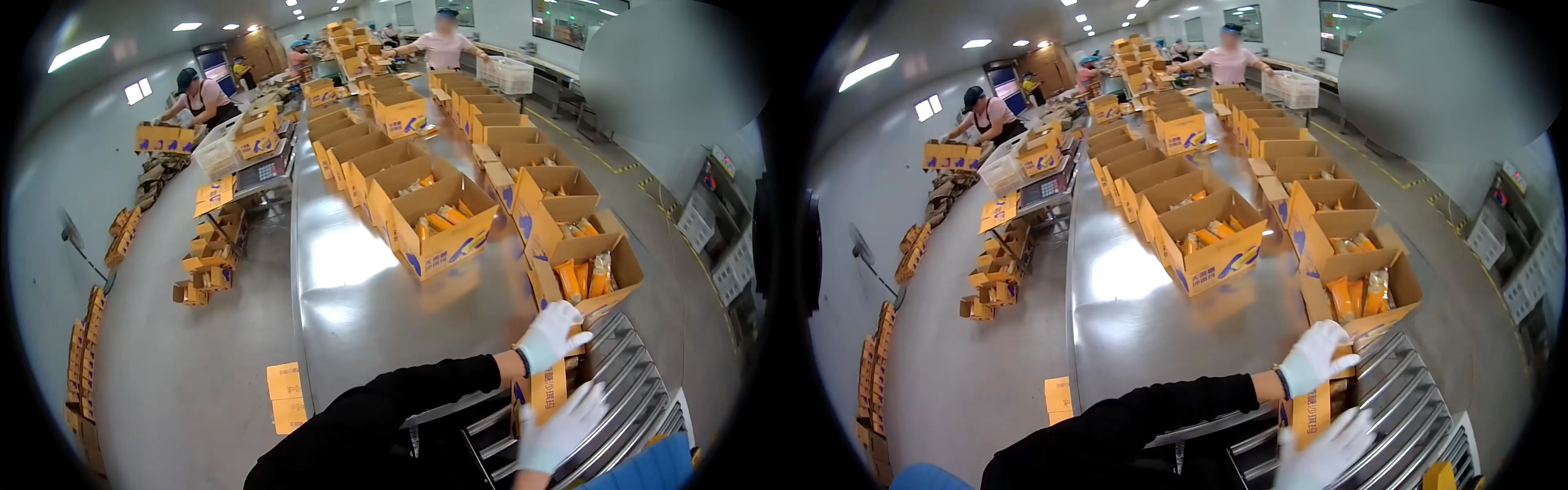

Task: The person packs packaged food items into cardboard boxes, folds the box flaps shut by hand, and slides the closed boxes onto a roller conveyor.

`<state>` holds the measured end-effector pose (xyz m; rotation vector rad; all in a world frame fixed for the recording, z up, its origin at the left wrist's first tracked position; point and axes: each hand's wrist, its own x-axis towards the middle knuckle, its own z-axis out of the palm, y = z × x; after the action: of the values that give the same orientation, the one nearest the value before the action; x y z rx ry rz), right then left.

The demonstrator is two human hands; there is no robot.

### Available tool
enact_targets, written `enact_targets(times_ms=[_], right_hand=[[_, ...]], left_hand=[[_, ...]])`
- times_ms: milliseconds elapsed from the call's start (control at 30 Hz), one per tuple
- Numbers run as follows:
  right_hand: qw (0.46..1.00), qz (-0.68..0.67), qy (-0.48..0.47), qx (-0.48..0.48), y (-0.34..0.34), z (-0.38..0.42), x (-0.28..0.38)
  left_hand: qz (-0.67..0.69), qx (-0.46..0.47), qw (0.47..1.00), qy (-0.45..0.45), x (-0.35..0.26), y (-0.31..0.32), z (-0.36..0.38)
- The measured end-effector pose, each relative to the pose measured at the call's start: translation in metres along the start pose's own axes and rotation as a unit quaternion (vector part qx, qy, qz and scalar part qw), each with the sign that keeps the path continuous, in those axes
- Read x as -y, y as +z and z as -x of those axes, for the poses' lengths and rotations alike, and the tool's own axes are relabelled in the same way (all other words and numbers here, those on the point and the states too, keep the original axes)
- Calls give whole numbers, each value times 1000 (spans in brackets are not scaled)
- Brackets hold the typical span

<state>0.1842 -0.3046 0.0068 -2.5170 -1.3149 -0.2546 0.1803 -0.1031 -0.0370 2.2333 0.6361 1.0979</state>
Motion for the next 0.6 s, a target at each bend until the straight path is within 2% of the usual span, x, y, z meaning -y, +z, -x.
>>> enact_targets(times_ms=[33,67,100,167,200,233,300,333,367,400,433,467,500,533,567,600], right_hand=[[997,-5,34,66,0,18,22],[994,-27,4,102,-3,27,29],[994,-30,8,102,2,26,21],[996,-11,-9,87,13,28,-1],[996,-69,-35,48,9,31,-19],[996,-59,-29,52,2,30,-32],[996,-16,-69,49,-12,28,-77],[999,5,-37,33,-20,32,-94],[999,26,-4,19,-21,35,-112],[998,51,39,-5,-7,39,-138],[993,74,83,-26,-2,39,-156],[990,71,115,-39,7,38,-172],[986,67,146,-54,12,24,-185],[985,68,146,-56,26,14,-211],[984,103,113,-94,48,7,-248],[979,136,81,-130,65,7,-276]], left_hand=[[7,-22,997,-72,9,-3,2],[47,72,985,-152,10,-19,3],[44,76,985,-149,12,-23,-5],[31,258,959,-114,22,-27,-4],[18,281,951,-123,28,-17,-4],[17,282,952,-122,28,-5,-4],[204,311,920,-124,25,23,1],[193,288,930,-126,5,38,1],[255,258,914,-180,-19,56,5],[242,110,953,-144,-20,115,21],[151,113,976,-111,-39,149,31],[133,121,980,-80,-56,178,43],[170,183,967,-49,-73,197,50],[232,309,921,-37,-89,207,56],[298,474,828,-39,-106,208,57],[322,575,751,-33,-117,205,60]])
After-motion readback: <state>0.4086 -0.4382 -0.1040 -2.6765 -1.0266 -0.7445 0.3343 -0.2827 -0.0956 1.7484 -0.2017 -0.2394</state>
